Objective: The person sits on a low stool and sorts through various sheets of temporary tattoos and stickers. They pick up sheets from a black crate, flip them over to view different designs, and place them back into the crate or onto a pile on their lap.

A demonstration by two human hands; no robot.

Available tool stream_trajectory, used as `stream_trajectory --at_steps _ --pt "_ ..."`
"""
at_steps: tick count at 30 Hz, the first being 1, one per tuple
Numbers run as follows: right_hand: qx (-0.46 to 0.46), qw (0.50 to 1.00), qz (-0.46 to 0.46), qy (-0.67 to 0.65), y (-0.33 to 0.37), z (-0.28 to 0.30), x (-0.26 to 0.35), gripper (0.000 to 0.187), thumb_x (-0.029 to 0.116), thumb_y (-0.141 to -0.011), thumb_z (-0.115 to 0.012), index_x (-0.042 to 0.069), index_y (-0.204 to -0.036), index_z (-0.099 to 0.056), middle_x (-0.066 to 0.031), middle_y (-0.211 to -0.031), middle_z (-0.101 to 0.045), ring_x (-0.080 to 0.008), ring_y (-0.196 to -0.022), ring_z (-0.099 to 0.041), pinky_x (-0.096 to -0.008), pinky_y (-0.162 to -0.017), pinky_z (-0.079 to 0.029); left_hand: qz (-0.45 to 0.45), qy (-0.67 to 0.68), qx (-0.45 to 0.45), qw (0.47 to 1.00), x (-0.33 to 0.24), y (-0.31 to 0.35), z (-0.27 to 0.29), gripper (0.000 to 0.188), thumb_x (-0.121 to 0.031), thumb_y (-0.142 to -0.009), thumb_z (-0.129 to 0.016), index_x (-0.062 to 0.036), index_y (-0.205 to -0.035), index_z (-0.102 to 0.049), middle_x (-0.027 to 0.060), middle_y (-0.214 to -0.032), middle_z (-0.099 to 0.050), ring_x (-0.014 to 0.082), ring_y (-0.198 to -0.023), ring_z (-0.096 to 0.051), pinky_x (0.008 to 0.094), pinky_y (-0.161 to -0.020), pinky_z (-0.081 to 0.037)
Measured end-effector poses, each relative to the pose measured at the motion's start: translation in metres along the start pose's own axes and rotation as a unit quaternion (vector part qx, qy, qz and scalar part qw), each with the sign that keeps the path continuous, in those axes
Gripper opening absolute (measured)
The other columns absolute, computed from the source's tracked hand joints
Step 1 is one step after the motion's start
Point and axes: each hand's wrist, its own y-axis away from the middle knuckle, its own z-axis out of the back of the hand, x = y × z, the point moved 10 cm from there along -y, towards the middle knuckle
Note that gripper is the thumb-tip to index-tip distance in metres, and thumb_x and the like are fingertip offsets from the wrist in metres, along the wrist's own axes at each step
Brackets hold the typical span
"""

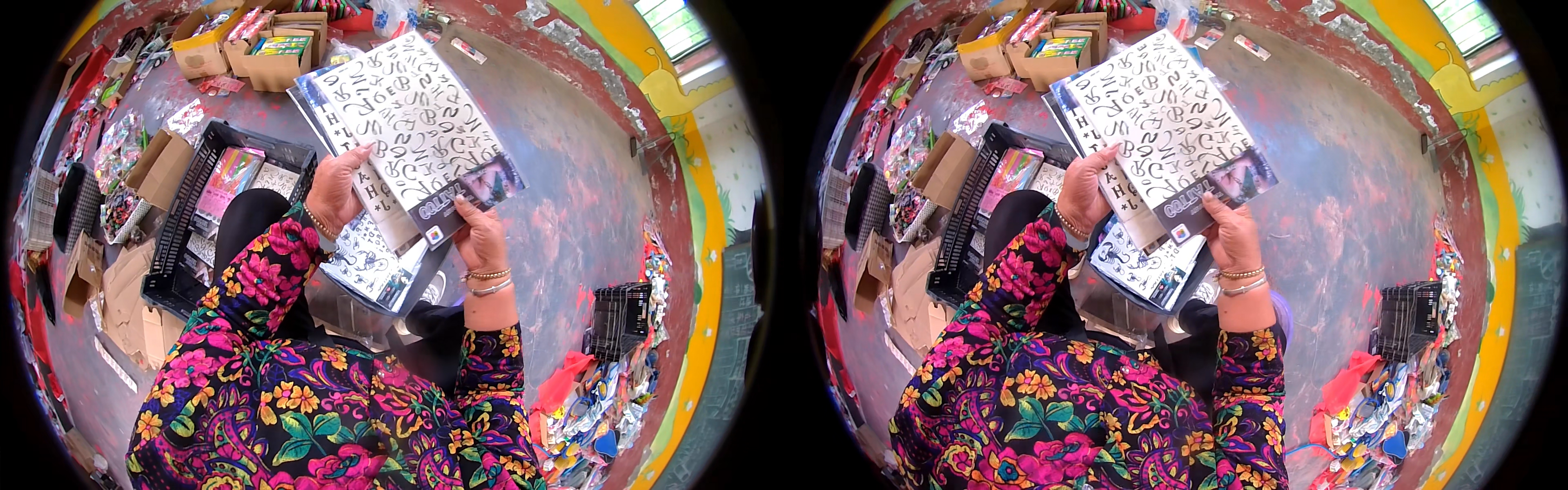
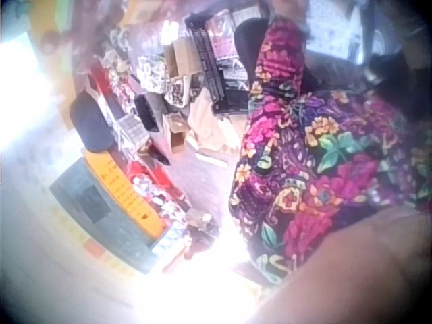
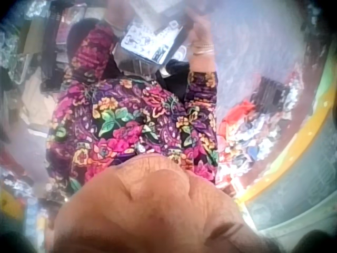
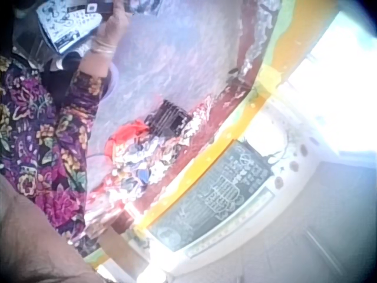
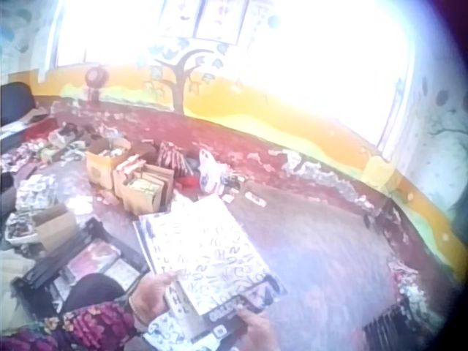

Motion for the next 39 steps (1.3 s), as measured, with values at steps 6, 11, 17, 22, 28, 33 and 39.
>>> stream_trajectory --at_steps 6,11,17,22,28,33,39 --pt "-0.051 0.991 0.125 -0.014 0.006 0.033 0.056 0.034 -0.001 -0.083 -0.055 0.003 -0.116 -0.048 -0.0085 -0.109 -0.057 -0.02 -0.094 -0.059 -0.0333 -0.079 -0.051 0.009 0.002 0.008 1.0 -0.002 0.001 -0.001 0.033 -0.005 -0.086 -0.047 0.0065 -0.116 -0.044 0.0178 -0.108 -0.056 0.0289 -0.096 -0.058 0.0424 -0.085 -0.048" --pt "-0.078 0.981 0.172 -0.031 0.02 0.054 0.088 0.031 0.0 -0.084 -0.054 0.002 -0.114 -0.049 -0.0092 -0.105 -0.059 -0.0199 -0.093 -0.06 -0.034 -0.076 -0.051 0.026 0.007 0.008 1.0 0.001 -0.001 0.003 0.034 -0.006 -0.085 -0.047 0.0077 -0.116 -0.044 0.0201 -0.109 -0.056 0.0303 -0.097 -0.058 0.0429 -0.087 -0.047" --pt "-0.091 0.979 0.181 -0.019 0.024 0.061 0.093 0.026 0.002 -0.084 -0.054 0.001 -0.11 -0.051 -0.0084 -0.101 -0.061 -0.0189 -0.088 -0.061 -0.0331 -0.074 -0.051 0.031 -0.007 -0.002 0.999 0.003 -0.002 0.006 0.035 -0.007 -0.086 -0.047 0.0092 -0.116 -0.043 0.022 -0.109 -0.055 0.0314 -0.098 -0.058 0.0433 -0.088 -0.046" --pt "-0.124 0.979 0.158 -0.032 0.02 0.064 0.086 0.019 0.003 -0.085 -0.053 0.002 -0.104 -0.053 -0.0073 -0.096 -0.061 -0.0183 -0.081 -0.062 -0.0316 -0.066 -0.052 0.03 -0.01 -0.011 0.999 0.003 -0.003 0.009 0.035 -0.007 -0.086 -0.047 0.0093 -0.116 -0.043 0.0216 -0.109 -0.055 0.0311 -0.098 -0.058 0.043 -0.088 -0.046" --pt "-0.238 0.963 0.116 -0.047 0.009 0.111 0.061 0.012 0.006 -0.085 -0.053 0.005 -0.097 -0.054 -0.005 -0.086 -0.062 -0.0174 -0.074 -0.062 -0.0293 -0.057 -0.052 -0.035 0.007 -0.093 0.995 -0.039 -0.004 0.009 0.037 -0.008 -0.085 -0.046 0.0095 -0.117 -0.042 0.0224 -0.114 -0.053 0.0347 -0.101 -0.055 0.046 -0.091 -0.044" --pt "-0.202 0.977 0.05 0.047 0.003 0.1 0.041 0.014 0.008 -0.084 -0.051 0.002 -0.096 -0.054 -0.0071 -0.088 -0.06 -0.0171 -0.074 -0.061 -0.0287 -0.055 -0.051 -0.152 -0.014 -0.102 0.983 -0.105 -0.004 0.012 0.034 -0.006 -0.086 -0.043 0.0087 -0.116 -0.042 0.0212 -0.114 -0.052 0.0357 -0.103 -0.054 0.0489 -0.091 -0.042" --pt "-0.129 0.973 -0.04 0.185 -0.004 0.067 0.013 0.019 0.009 -0.084 -0.048 -0.001 -0.1 -0.053 -0.0088 -0.087 -0.062 -0.017 -0.068 -0.062 -0.0263 -0.049 -0.051 -0.194 -0.016 -0.129 0.972 -0.126 -0.004 0.026 0.035 -0.004 -0.087 -0.039 0.011 -0.118 -0.038 0.0241 -0.116 -0.048 0.0369 -0.108 -0.05 0.0499 -0.095 -0.039"
